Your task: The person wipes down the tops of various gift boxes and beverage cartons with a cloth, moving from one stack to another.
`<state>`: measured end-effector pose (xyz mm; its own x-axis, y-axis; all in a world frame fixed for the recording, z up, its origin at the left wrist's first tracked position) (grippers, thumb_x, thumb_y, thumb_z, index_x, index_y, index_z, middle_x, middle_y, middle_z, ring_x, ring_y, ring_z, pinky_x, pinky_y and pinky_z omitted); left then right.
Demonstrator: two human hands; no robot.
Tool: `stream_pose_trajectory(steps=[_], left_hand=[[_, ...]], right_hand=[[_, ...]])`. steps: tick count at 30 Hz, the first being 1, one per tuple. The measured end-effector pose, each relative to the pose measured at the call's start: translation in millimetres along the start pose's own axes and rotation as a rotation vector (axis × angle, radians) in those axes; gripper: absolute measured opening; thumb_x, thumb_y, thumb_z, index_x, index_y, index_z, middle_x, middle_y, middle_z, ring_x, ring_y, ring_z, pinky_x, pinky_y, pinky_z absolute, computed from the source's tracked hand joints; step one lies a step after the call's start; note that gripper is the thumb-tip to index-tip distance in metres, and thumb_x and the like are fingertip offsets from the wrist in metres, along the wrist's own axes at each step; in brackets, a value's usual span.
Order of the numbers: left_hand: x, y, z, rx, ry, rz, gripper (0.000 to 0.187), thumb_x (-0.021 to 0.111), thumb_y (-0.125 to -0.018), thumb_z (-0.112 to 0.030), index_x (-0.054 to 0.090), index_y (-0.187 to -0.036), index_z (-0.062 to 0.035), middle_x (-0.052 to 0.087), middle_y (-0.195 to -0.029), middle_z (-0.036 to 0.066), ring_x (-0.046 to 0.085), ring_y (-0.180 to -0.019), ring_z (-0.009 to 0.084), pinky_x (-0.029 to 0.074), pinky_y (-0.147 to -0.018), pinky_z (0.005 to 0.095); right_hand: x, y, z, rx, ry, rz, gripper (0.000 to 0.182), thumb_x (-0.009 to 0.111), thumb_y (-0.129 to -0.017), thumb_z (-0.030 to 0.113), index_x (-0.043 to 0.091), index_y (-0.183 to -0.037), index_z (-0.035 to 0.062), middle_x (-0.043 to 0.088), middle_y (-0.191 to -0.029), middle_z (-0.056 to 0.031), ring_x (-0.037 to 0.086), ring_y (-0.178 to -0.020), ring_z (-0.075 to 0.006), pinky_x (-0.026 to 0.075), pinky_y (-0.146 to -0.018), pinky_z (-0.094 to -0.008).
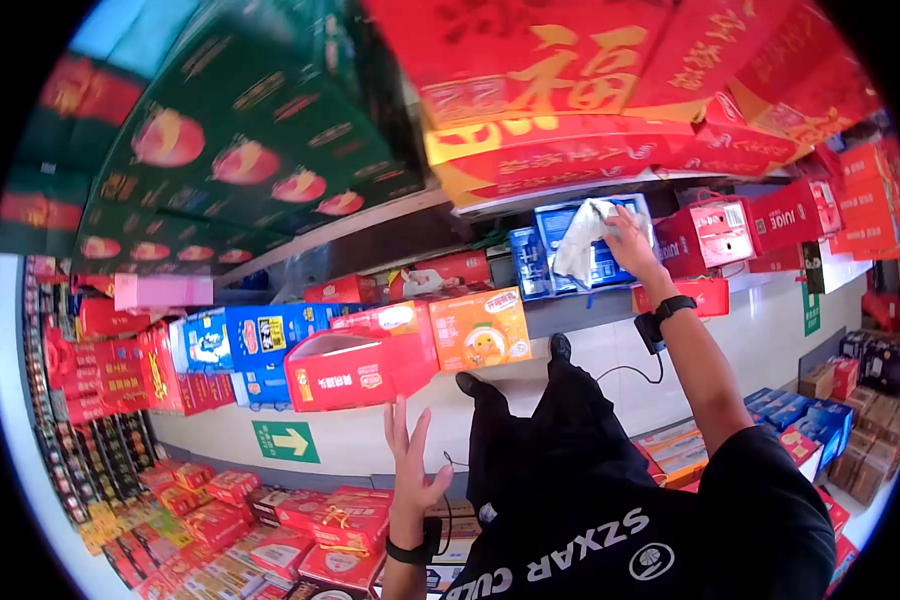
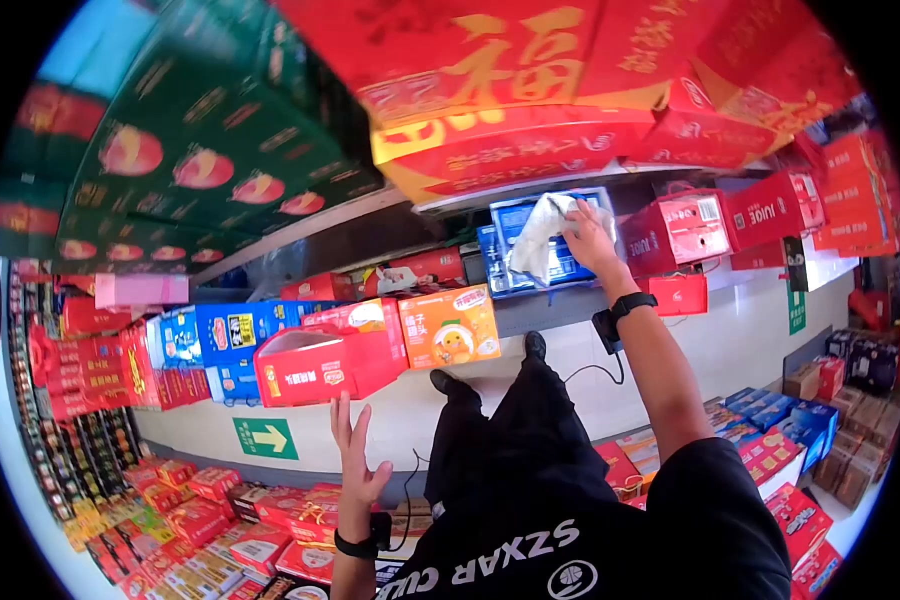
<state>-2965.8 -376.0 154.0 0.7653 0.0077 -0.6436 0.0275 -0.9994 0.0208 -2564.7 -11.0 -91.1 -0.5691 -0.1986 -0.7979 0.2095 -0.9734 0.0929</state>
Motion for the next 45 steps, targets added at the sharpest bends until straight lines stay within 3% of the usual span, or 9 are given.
stream_pose_trajectory(steps=[8,12,15,21,23,27,29,31,45], left_hand=[[65,-5,-59,-0.104,-0.031,0.045,0.076,0.063,-0.089,-0.045,0.049,-0.152,-0.0043,0.022,-0.169,0.027,0.011,-0.157,0.0501,0.012,-0.124,0.0622],[74,13,-73,-0.158,-0.055,-0.011,0.073,0.063,-0.090,-0.046,0.050,-0.149,-0.0047,0.025,-0.168,0.027,0.015,-0.156,0.0491,0.013,-0.124,0.0610],[76,35,-73,-0.188,-0.040,-0.087,0.070,0.066,-0.088,-0.041,0.052,-0.146,-0.0054,0.027,-0.167,0.027,0.018,-0.155,0.0487,0.014,-0.123,0.0606],[55,103,-59,-0.250,-0.010,-0.230,0.068,0.070,-0.084,-0.036,0.055,-0.143,-0.0042,0.029,-0.166,0.026,0.020,-0.153,0.0501,0.017,-0.123,0.0603],[48,140,-46,-0.270,-0.004,-0.293,0.069,0.070,-0.084,-0.036,0.055,-0.143,-0.0041,0.030,-0.165,0.026,0.022,-0.153,0.0495,0.019,-0.122,0.0603],[29,224,-16,-0.321,0.055,-0.435,0.068,0.070,-0.085,-0.035,0.055,-0.144,-0.0055,0.032,-0.164,0.025,0.025,-0.152,0.0485,0.021,-0.122,0.0595],[20,266,1,-0.359,0.135,-0.499,0.067,0.070,-0.086,-0.035,0.055,-0.145,-0.0061,0.033,-0.164,0.024,0.025,-0.152,0.0484,0.022,-0.123,0.0592],[10,306,14,-0.346,0.160,-0.546,0.067,0.071,-0.086,-0.034,0.054,-0.146,-0.0069,0.034,-0.163,0.023,0.026,-0.152,0.0479,0.024,-0.123,0.0585],[-50,494,45,-0.344,0.120,-0.802,0.065,0.071,-0.084,-0.030,0.056,-0.141,-0.0033,0.040,-0.159,0.023,0.033,-0.147,0.0471,0.027,-0.121,0.0573]], right_hand=[[-28,42,34,0.029,0.093,-0.178,0.044,0.070,-0.093,0.036,0.074,-0.087,-0.0075,0.066,-0.129,-0.0263,0.060,-0.122,-0.0402,0.048,-0.108,-0.0447],[-18,55,70,-0.033,0.036,-0.094,0.041,0.074,-0.088,0.037,0.074,-0.084,-0.0039,0.070,-0.111,-0.0221,0.062,-0.110,-0.0396,0.051,-0.101,-0.0457],[-1,56,90,0.007,0.102,0.066,0.040,0.075,-0.087,0.038,0.072,-0.092,-0.0020,0.070,-0.111,-0.0210,0.062,-0.110,-0.0393,0.052,-0.099,-0.0462],[33,25,86,0.150,0.022,0.005,0.054,0.078,-0.081,0.036,0.064,-0.121,0.0022,0.071,-0.114,-0.0251,0.069,-0.103,-0.0458,0.056,-0.091,-0.0539],[47,10,71,-0.051,0.140,-0.046,0.051,0.075,-0.085,0.025,0.063,-0.129,0.0028,0.072,-0.113,-0.0247,0.070,-0.103,-0.0446,0.055,-0.090,-0.0524],[-18,41,150,-0.367,0.035,-0.328,0.043,0.069,-0.088,0.016,0.065,-0.127,0.0010,0.072,-0.108,-0.0270,0.072,-0.101,-0.0419,0.055,-0.091,-0.0463],[-37,79,210,-0.126,-0.065,-0.165,0.042,0.070,-0.088,0.017,0.066,-0.127,0.0029,0.072,-0.110,-0.0261,0.072,-0.104,-0.0384,0.055,-0.091,-0.0439],[-34,104,245,-0.286,0.034,-0.202,0.042,0.071,-0.089,0.019,0.066,-0.127,0.0034,0.072,-0.112,-0.0253,0.071,-0.105,-0.0383,0.054,-0.092,-0.0442],[165,234,436,-0.717,0.177,0.118,0.046,0.073,-0.083,0.019,0.065,-0.125,0.0015,0.070,-0.120,-0.0229,0.066,-0.115,-0.0408,0.051,-0.101,-0.0449]])
Point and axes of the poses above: each hand's wrist, its own y-axis away from the middle knuckle, its own x-axis out of the palm, z = x × y, the point moved 8 cm from there along -y, towards the middle knuckle
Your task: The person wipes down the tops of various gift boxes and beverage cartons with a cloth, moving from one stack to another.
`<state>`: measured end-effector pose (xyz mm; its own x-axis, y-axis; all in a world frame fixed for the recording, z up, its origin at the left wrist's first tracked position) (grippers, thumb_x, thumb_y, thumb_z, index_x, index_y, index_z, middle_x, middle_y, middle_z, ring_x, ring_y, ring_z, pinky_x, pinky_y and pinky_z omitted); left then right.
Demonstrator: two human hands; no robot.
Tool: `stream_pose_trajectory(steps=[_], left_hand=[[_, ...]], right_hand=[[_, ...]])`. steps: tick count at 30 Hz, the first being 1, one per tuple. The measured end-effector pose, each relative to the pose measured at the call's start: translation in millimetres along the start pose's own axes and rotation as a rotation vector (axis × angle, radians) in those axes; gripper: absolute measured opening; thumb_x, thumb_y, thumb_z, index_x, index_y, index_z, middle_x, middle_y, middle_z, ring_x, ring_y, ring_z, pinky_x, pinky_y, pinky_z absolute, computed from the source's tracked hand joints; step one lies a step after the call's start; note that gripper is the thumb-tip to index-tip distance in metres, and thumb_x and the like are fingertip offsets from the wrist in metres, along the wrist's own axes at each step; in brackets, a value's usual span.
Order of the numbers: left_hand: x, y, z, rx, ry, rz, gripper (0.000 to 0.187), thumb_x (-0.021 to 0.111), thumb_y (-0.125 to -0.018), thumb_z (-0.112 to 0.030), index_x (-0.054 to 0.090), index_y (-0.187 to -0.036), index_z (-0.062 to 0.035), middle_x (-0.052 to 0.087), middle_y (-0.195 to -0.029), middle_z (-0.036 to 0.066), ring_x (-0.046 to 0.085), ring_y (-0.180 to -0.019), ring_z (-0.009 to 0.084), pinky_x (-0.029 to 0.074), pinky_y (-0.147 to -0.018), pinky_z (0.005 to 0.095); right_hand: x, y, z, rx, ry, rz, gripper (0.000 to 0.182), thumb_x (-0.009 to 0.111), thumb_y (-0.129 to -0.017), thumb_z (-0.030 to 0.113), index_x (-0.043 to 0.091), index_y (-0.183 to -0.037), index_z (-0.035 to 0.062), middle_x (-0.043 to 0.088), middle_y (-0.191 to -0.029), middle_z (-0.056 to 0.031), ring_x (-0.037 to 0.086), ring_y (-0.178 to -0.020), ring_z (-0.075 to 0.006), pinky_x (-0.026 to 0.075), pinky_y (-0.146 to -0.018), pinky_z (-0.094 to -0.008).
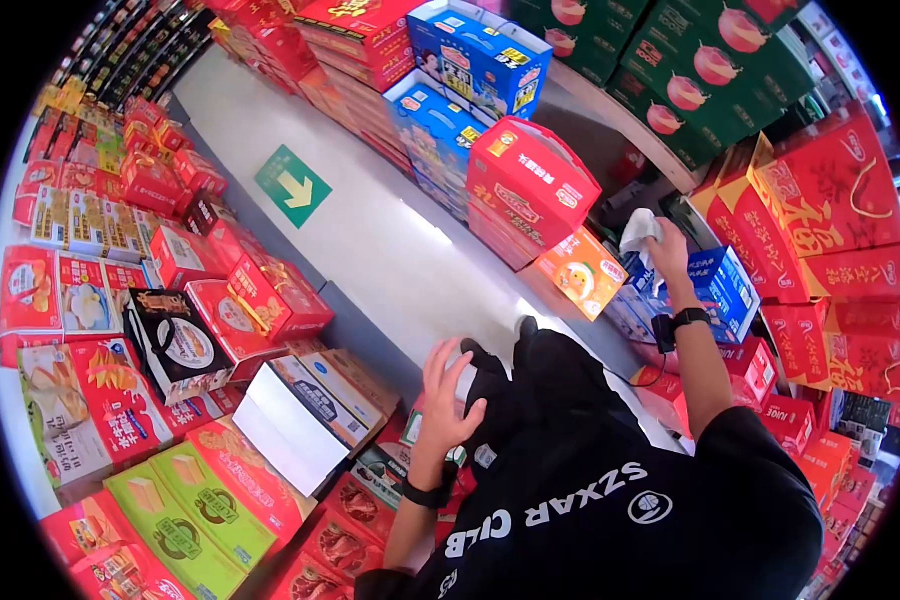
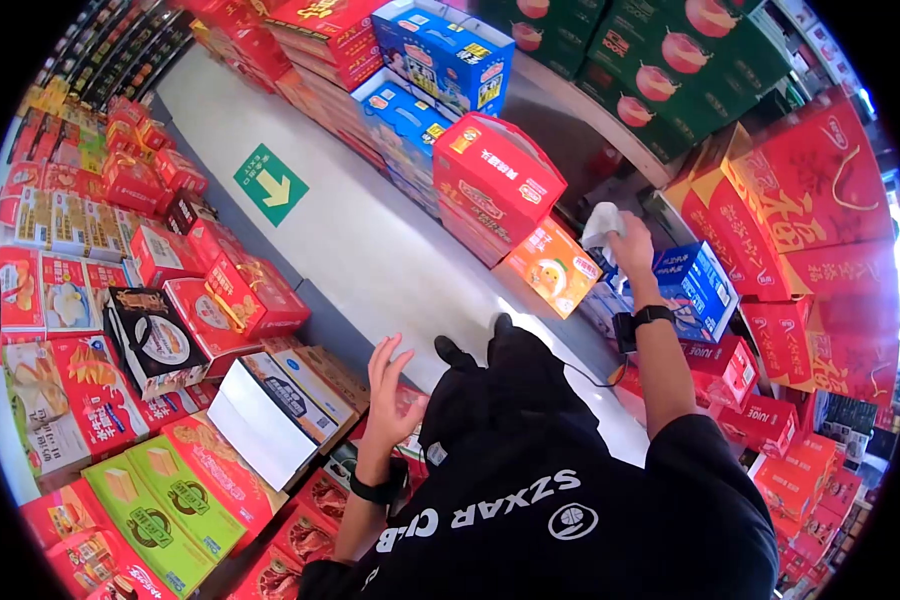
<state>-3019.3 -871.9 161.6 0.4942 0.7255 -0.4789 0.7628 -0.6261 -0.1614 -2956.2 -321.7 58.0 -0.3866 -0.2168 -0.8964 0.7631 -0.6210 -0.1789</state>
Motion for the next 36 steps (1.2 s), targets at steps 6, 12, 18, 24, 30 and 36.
stream_pose_trajectory(steps=[6,12,18,24,30,36], left_hand=[[-43,1,14,-0.068,-0.075,-0.068,0.063,0.070,-0.080,-0.021,0.056,-0.138,-0.0005,0.042,-0.157,0.023,0.035,-0.147,0.0458,0.028,-0.121,0.0556],[-60,-34,35,-0.108,-0.155,-0.070,0.064,0.067,-0.083,-0.029,0.055,-0.141,-0.0029,0.042,-0.158,0.021,0.034,-0.149,0.0430,0.026,-0.123,0.0528],[-67,-123,47,-0.121,-0.230,-0.009,0.065,0.068,-0.087,-0.035,0.054,-0.142,-0.0043,0.042,-0.158,0.021,0.035,-0.148,0.0429,0.026,-0.122,0.0530],[-48,-212,63,-0.188,-0.248,0.089,0.063,0.069,-0.086,-0.029,0.053,-0.142,-0.0046,0.041,-0.157,0.022,0.036,-0.146,0.0439,0.028,-0.122,0.0530],[-9,-282,73,-0.116,-0.251,0.268,0.061,0.072,-0.086,-0.028,0.055,-0.140,-0.0042,0.045,-0.153,0.022,0.042,-0.142,0.0415,0.034,-0.118,0.0508],[9,-344,81,-0.093,-0.184,0.417,0.056,0.072,-0.085,-0.019,0.057,-0.137,-0.0046,0.046,-0.151,0.021,0.043,-0.140,0.0433,0.035,-0.118,0.0519]], right_hand=[[49,-42,58,0.017,0.028,0.163,0.048,0.069,-0.081,0.026,0.065,-0.125,0.0074,0.069,-0.119,-0.0198,0.065,-0.115,-0.0401,0.053,-0.099,-0.0483],[97,-84,78,0.047,-0.001,0.309,0.050,0.072,-0.078,0.023,0.067,-0.126,0.0090,0.070,-0.118,-0.0204,0.066,-0.115,-0.0406,0.053,-0.101,-0.0472],[156,-131,72,0.107,-0.053,0.374,0.057,0.074,-0.077,0.023,0.066,-0.132,0.0125,0.065,-0.130,-0.0182,0.063,-0.123,-0.0359,0.051,-0.105,-0.0464],[206,-139,84,-0.040,-0.085,0.298,0.069,0.076,-0.079,0.022,0.056,-0.144,0.0116,0.041,-0.153,-0.0217,0.041,-0.139,-0.0451,0.040,-0.116,-0.0510],[214,-132,81,-0.002,-0.188,0.408,0.065,0.075,-0.080,0.021,0.058,-0.143,0.0138,0.041,-0.154,-0.0225,0.042,-0.138,-0.0479,0.040,-0.117,-0.0515],[211,-143,69,0.089,-0.269,0.415,0.059,0.074,-0.082,0.020,0.061,-0.140,0.0176,0.039,-0.155,-0.0228,0.042,-0.139,-0.0492,0.042,-0.116,-0.0518]])
Point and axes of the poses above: each hand's wrist, its own y-axis away from the middle knuckle, its own x-axis out of the palm, z = x × y, the point moved 8 cm from there along -y, towards the middle knuckle
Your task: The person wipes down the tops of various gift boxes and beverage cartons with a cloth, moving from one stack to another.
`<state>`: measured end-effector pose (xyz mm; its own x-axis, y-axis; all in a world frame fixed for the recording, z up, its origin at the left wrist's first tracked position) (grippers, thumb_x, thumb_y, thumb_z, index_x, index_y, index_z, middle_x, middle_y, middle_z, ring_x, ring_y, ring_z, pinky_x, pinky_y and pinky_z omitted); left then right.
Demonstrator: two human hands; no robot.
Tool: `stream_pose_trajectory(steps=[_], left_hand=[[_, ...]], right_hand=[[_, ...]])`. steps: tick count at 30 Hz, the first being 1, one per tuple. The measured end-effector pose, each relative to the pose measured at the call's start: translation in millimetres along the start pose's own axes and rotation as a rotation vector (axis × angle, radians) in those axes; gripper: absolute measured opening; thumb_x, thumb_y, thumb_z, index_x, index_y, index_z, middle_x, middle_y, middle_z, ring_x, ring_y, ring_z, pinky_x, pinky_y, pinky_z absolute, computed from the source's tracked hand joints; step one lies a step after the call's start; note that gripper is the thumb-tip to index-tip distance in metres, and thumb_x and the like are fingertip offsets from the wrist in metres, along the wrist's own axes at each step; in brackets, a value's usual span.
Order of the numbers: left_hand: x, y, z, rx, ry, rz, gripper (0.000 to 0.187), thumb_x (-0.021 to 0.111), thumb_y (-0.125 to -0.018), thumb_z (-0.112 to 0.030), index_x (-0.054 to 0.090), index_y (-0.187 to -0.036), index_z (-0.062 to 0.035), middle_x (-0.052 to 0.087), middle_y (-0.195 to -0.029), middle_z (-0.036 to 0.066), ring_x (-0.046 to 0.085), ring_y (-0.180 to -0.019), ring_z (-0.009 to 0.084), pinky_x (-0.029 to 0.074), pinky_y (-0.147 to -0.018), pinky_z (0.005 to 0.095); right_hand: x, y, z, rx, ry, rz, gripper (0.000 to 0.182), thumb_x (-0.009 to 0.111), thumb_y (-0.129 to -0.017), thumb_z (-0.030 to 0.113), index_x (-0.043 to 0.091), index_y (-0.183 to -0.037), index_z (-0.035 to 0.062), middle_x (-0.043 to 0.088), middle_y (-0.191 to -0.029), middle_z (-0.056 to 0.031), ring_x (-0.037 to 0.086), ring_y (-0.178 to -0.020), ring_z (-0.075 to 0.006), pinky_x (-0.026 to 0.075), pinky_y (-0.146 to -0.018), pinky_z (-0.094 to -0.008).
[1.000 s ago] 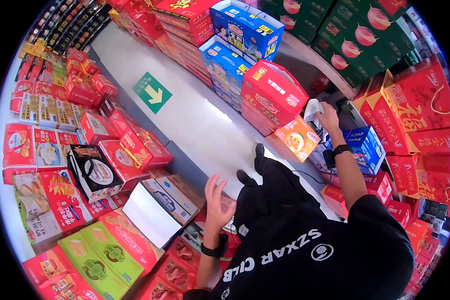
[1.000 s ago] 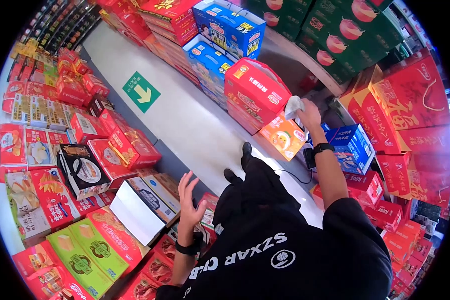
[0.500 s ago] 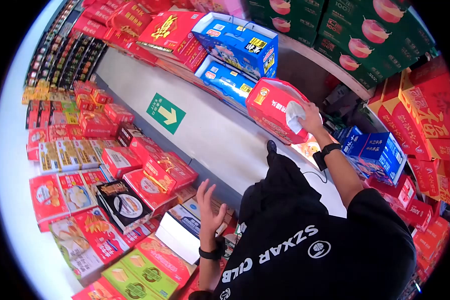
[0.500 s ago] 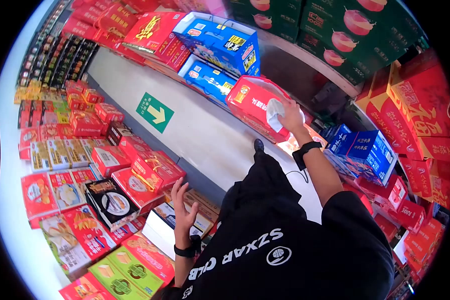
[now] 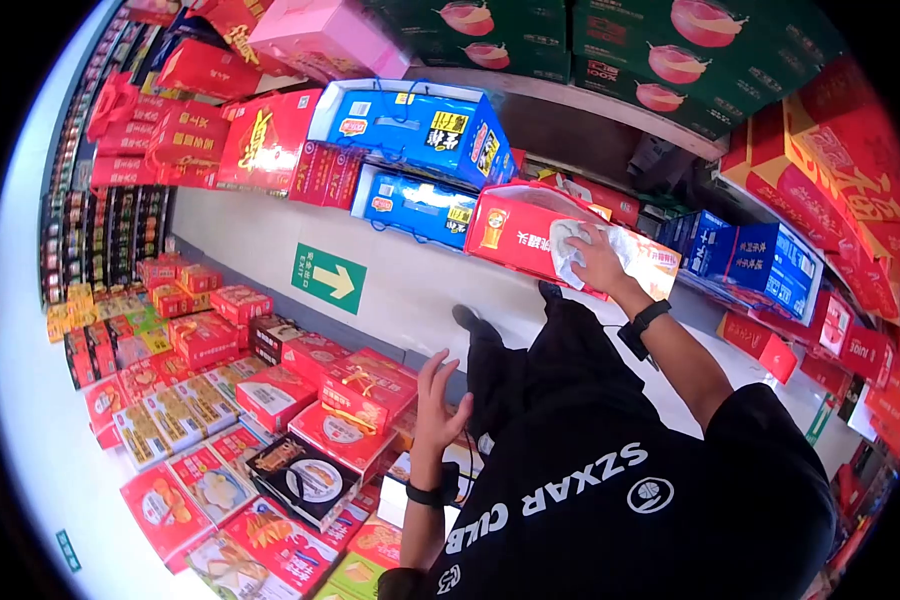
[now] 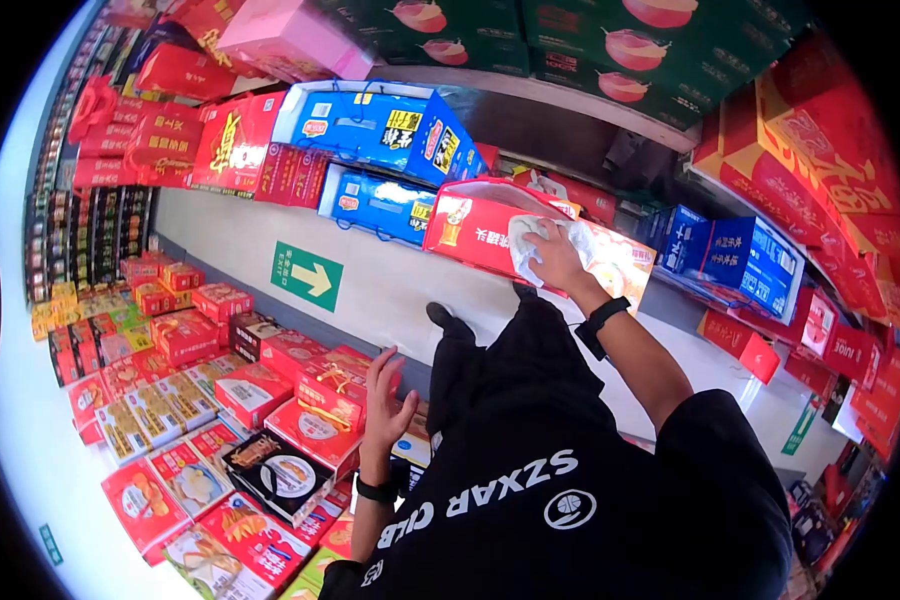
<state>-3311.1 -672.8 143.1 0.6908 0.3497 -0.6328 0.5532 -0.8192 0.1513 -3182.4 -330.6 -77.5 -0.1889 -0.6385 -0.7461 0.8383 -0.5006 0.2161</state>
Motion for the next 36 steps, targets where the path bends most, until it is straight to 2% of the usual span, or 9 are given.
stream_pose_trajectory(steps=[5,8,14,15,19,23,29,32,36], left_hand=[[-20,-49,9,0.108,-0.046,0.117,0.055,0.072,-0.084,-0.017,0.057,-0.136,-0.0049,0.047,-0.150,0.021,0.044,-0.139,0.0432,0.035,-0.117,0.0508],[-39,-80,18,0.139,-0.033,0.183,0.055,0.072,-0.084,-0.016,0.057,-0.136,-0.0045,0.047,-0.149,0.021,0.044,-0.139,0.0425,0.036,-0.117,0.0500],[-92,-129,73,0.260,0.002,0.278,0.053,0.070,-0.084,-0.011,0.058,-0.134,-0.0041,0.048,-0.149,0.020,0.044,-0.139,0.0416,0.037,-0.116,0.0493],[-106,-135,83,0.270,0.010,0.287,0.053,0.069,-0.083,-0.010,0.058,-0.134,-0.0038,0.048,-0.149,0.020,0.045,-0.138,0.0409,0.037,-0.116,0.0486],[-156,-160,121,0.293,0.062,0.297,0.052,0.067,-0.082,-0.006,0.058,-0.133,-0.0028,0.050,-0.147,0.019,0.047,-0.138,0.0393,0.037,-0.116,0.0470],[-193,-179,151,0.308,0.101,0.290,0.050,0.067,-0.083,-0.005,0.060,-0.132,-0.0027,0.051,-0.147,0.019,0.047,-0.138,0.0392,0.037,-0.116,0.0468],[-199,-196,160,0.385,0.098,0.301,0.039,0.067,-0.083,-0.003,0.065,-0.123,-0.0033,0.058,-0.139,0.018,0.053,-0.133,0.0378,0.041,-0.113,0.0454],[-183,-200,152,0.335,0.130,0.481,0.030,0.068,-0.087,-0.006,0.066,-0.117,-0.0025,0.065,-0.124,0.018,0.061,-0.119,0.0373,0.048,-0.103,0.0435],[-163,-203,127,0.425,0.056,0.548,0.021,0.069,-0.087,-0.007,0.068,-0.108,-0.0025,0.071,-0.106,0.016,0.067,-0.104,0.0361,0.052,-0.093,0.0426]], right_hand=[[13,2,-1,0.080,-0.008,-0.067,0.060,0.075,-0.082,0.020,0.061,-0.140,0.0179,0.034,-0.157,-0.0298,0.038,-0.140,-0.0537,0.041,-0.117,-0.0528],[17,8,12,0.239,0.023,-0.112,0.066,0.075,-0.084,0.024,0.054,-0.146,0.0163,0.025,-0.160,-0.0366,0.033,-0.143,-0.0590,0.037,-0.119,-0.0569],[61,2,29,0.577,0.117,-0.175,0.075,0.067,-0.092,0.045,0.038,-0.156,0.0175,0.012,-0.165,-0.0379,0.022,-0.147,-0.0634,0.028,-0.117,-0.0704],[67,-2,34,0.623,0.155,-0.149,0.080,0.064,-0.093,0.053,0.036,-0.158,0.0141,0.011,-0.165,-0.0380,0.021,-0.148,-0.0634,0.027,-0.118,-0.0695],[91,-26,59,0.737,0.191,-0.106,0.089,0.057,-0.094,0.063,0.030,-0.162,0.0115,0.009,-0.166,-0.0379,0.020,-0.149,-0.0624,0.028,-0.118,-0.0694],[112,-68,96,0.746,0.214,-0.031,0.089,0.053,-0.095,0.065,0.028,-0.163,0.0123,0.007,-0.168,-0.0359,0.017,-0.152,-0.0600,0.026,-0.119,-0.0676],[135,-138,147,0.580,0.132,0.047,0.095,0.049,-0.095,0.074,0.025,-0.165,0.0140,0.004,-0.170,-0.0320,0.008,-0.156,-0.0543,0.018,-0.124,-0.0638],[121,-141,154,0.567,0.094,0.050,0.086,0.052,-0.097,0.066,0.031,-0.163,0.0151,0.006,-0.169,-0.0327,0.013,-0.155,-0.0549,0.020,-0.124,-0.0617],[114,-114,108,0.438,0.090,-0.028,0.076,0.056,-0.098,0.053,0.035,-0.161,0.0161,0.012,-0.169,-0.0322,0.018,-0.154,-0.0535,0.023,-0.126,-0.0557]])
Point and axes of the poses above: each hand's wrist, its own y-axis away from the middle knuckle, its own x-axis out of the palm, z = x × y, the point moved 8 cm from there along -y, towards the middle knuckle
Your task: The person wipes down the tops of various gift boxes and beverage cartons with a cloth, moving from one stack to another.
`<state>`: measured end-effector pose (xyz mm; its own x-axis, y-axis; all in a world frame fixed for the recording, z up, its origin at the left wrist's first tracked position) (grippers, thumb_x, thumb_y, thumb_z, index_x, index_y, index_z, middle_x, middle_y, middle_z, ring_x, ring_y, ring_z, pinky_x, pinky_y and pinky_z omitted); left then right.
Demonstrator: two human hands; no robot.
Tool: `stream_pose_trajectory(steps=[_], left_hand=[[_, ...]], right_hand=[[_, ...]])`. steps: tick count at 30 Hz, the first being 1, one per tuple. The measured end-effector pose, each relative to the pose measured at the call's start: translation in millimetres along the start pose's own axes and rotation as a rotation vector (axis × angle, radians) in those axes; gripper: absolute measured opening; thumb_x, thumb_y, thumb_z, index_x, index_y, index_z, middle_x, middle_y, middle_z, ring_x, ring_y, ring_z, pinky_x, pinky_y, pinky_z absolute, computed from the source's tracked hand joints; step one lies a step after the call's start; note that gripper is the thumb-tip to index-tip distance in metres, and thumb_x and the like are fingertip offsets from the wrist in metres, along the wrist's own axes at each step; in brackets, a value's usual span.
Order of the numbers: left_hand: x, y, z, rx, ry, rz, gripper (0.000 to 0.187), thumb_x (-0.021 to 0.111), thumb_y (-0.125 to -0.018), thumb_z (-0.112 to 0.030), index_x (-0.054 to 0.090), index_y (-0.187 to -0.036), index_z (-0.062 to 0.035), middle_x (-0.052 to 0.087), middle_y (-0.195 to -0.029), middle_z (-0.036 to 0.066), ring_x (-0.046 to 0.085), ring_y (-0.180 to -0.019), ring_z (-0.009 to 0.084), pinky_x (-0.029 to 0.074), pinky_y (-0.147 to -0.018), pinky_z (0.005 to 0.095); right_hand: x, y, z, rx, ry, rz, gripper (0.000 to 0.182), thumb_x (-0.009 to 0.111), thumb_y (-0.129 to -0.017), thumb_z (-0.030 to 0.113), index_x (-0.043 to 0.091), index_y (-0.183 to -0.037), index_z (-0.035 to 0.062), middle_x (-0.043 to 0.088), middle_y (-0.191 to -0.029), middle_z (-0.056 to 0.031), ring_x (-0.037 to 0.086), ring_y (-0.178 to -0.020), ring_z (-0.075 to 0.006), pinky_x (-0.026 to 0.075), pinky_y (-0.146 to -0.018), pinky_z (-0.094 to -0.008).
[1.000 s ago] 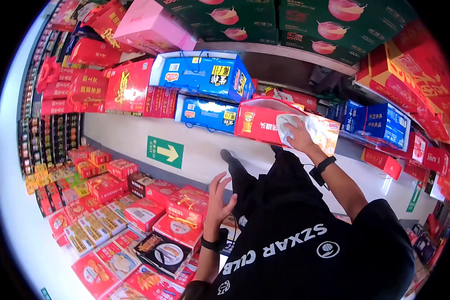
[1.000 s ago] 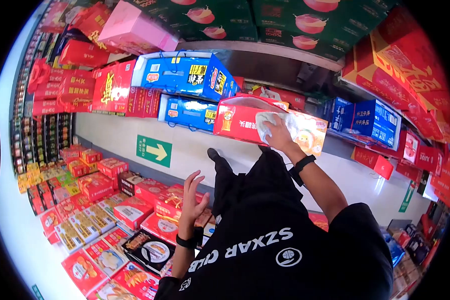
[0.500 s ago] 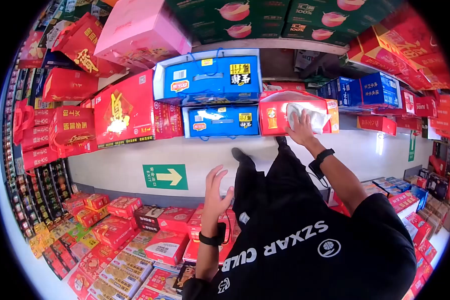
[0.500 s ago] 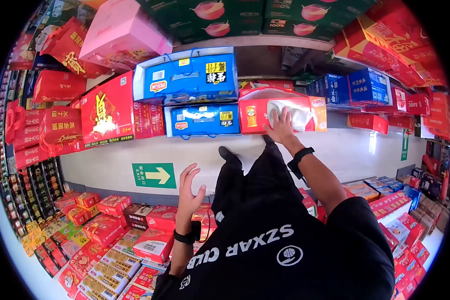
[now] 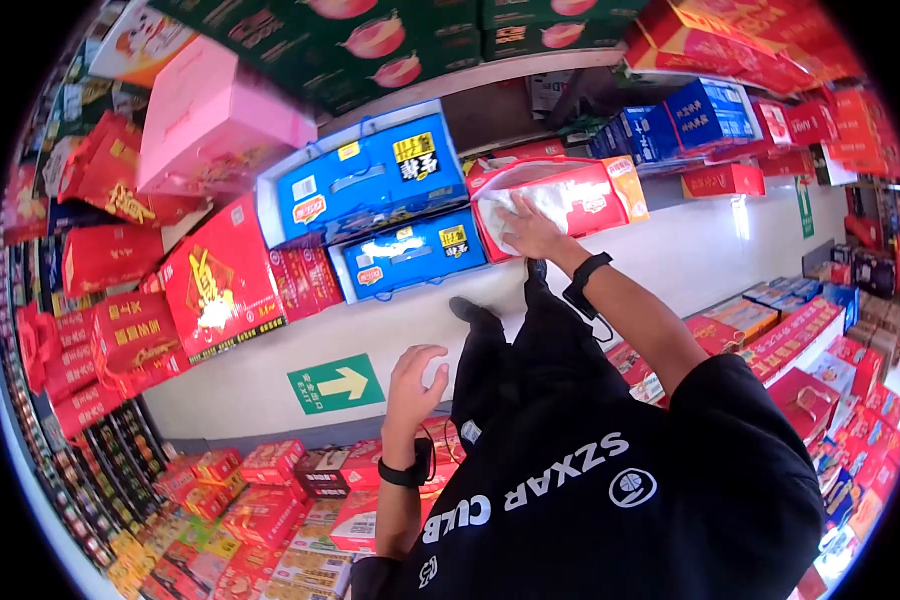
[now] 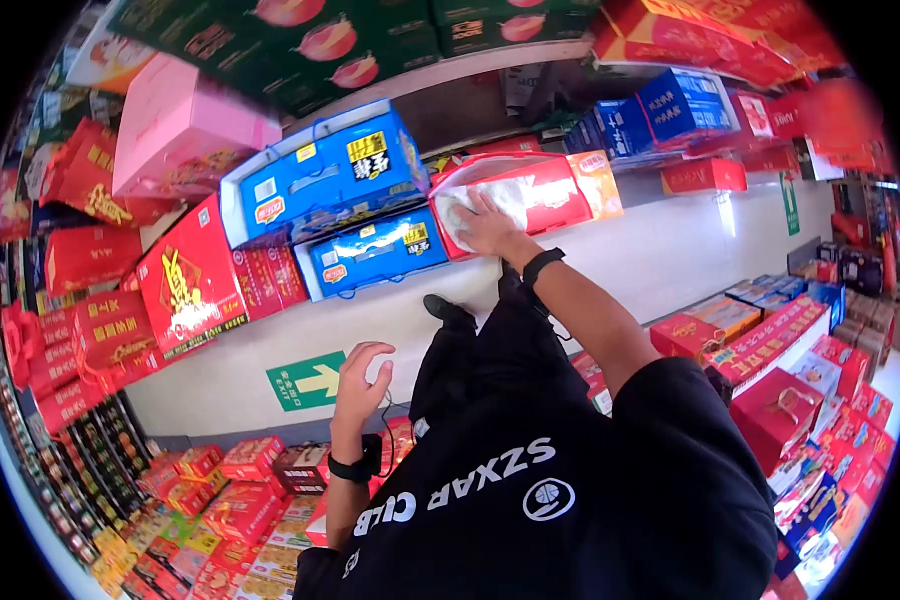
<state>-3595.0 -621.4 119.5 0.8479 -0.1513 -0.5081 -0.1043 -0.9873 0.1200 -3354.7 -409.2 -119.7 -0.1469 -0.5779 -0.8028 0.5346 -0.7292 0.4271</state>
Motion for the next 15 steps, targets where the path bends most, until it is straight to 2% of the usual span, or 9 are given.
stream_pose_trajectory(steps=[2,3,5,7,9,15], left_hand=[[5,-10,-10,0.008,-0.028,0.019,0.018,0.069,-0.088,-0.007,0.069,-0.105,-0.0024,0.072,-0.103,0.015,0.068,-0.102,0.0360,0.052,-0.091,0.0431],[9,-15,-14,0.003,-0.039,0.025,0.017,0.069,-0.088,-0.007,0.069,-0.105,-0.0023,0.072,-0.103,0.016,0.068,-0.101,0.0358,0.052,-0.091,0.0430],[18,-23,-23,-0.014,-0.058,0.035,0.016,0.069,-0.089,-0.007,0.069,-0.104,-0.0020,0.072,-0.103,0.016,0.068,-0.100,0.0354,0.053,-0.090,0.0427],[29,-30,-30,-0.037,-0.062,0.050,0.015,0.068,-0.090,-0.007,0.069,-0.104,-0.0018,0.072,-0.102,0.016,0.069,-0.099,0.0352,0.053,-0.089,0.0424],[41,-39,-35,-0.064,-0.069,0.055,0.014,0.068,-0.091,-0.007,0.069,-0.104,-0.0015,0.072,-0.101,0.016,0.069,-0.098,0.0351,0.054,-0.089,0.0420],[74,-58,-40,-0.121,-0.071,0.064,0.014,0.068,-0.091,-0.008,0.069,-0.104,-0.0006,0.072,-0.101,0.016,0.069,-0.098,0.0355,0.054,-0.088,0.0417]], right_hand=[[-8,2,-42,0.048,0.037,-0.075,0.073,0.057,-0.098,0.047,0.036,-0.161,0.0169,0.015,-0.168,-0.0317,0.020,-0.154,-0.0520,0.023,-0.127,-0.0523],[-24,10,-59,0.088,0.028,-0.106,0.071,0.056,-0.099,0.044,0.036,-0.161,0.0160,0.020,-0.167,-0.0317,0.020,-0.156,-0.0486,0.021,-0.128,-0.0501],[-28,15,-109,0.051,0.087,-0.088,0.069,0.057,-0.099,0.042,0.040,-0.159,0.0124,0.025,-0.164,-0.0350,0.018,-0.156,-0.0482,0.018,-0.129,-0.0478],[-56,33,-132,0.120,0.022,-0.112,0.068,0.058,-0.098,0.041,0.043,-0.157,0.0110,0.025,-0.163,-0.0361,0.018,-0.156,-0.0490,0.018,-0.129,-0.0480],[-80,57,-149,0.265,-0.152,-0.184,0.067,0.058,-0.098,0.039,0.042,-0.158,0.0125,0.024,-0.165,-0.0332,0.019,-0.156,-0.0486,0.020,-0.128,-0.0488],[-62,56,-154,0.254,-0.098,-0.285,0.072,0.062,-0.095,0.042,0.041,-0.158,0.0132,0.018,-0.167,-0.0340,0.019,-0.154,-0.0537,0.024,-0.126,-0.0504]])
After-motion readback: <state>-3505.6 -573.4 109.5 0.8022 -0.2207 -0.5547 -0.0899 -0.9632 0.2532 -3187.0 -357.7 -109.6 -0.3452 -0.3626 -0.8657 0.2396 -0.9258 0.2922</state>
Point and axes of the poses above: each hand's wrist, its own y-axis away from the middle knuckle, its own x-axis out of the palm, z = x × y, the point moved 8 cm from there along -y, towards the middle knuckle
